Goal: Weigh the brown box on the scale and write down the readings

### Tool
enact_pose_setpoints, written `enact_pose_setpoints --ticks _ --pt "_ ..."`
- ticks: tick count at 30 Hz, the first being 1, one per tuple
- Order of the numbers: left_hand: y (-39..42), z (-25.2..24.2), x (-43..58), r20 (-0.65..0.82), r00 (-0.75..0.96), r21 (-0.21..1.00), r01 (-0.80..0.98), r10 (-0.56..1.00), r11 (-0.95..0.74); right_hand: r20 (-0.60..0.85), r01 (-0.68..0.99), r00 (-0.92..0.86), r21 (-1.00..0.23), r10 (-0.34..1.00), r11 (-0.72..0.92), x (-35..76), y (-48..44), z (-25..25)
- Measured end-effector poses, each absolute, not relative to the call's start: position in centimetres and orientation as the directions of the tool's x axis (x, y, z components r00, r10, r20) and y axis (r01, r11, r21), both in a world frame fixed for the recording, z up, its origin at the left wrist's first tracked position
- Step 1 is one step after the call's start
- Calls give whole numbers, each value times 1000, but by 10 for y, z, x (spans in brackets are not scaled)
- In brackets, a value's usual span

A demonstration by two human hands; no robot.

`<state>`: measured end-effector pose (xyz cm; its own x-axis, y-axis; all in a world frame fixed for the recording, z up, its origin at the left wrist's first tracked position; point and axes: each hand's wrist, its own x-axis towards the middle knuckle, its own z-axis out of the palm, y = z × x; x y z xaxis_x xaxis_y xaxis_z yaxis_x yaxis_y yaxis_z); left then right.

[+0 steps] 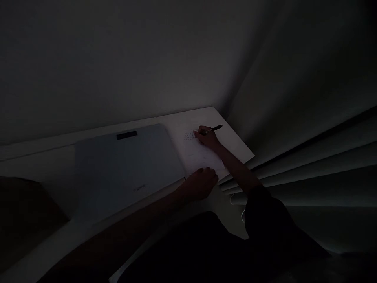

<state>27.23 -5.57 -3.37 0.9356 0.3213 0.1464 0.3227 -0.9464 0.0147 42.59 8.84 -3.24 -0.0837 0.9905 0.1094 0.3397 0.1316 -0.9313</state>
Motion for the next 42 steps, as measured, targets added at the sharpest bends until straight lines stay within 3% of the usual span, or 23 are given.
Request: enact_pose_setpoints --ticks 21,31,42 --pt "-56 -37 274 191 929 17 319 317 -947 66 425 -65 -901 996 88 422 88 -29" --pt "-56 -26 274 121 936 41 329 331 -944 80 417 -60 -904 995 98 421 85 -26" --pt "-55 -29 272 153 937 19 316 315 -949 79 398 -89 -911 993 109 422 83 -22"
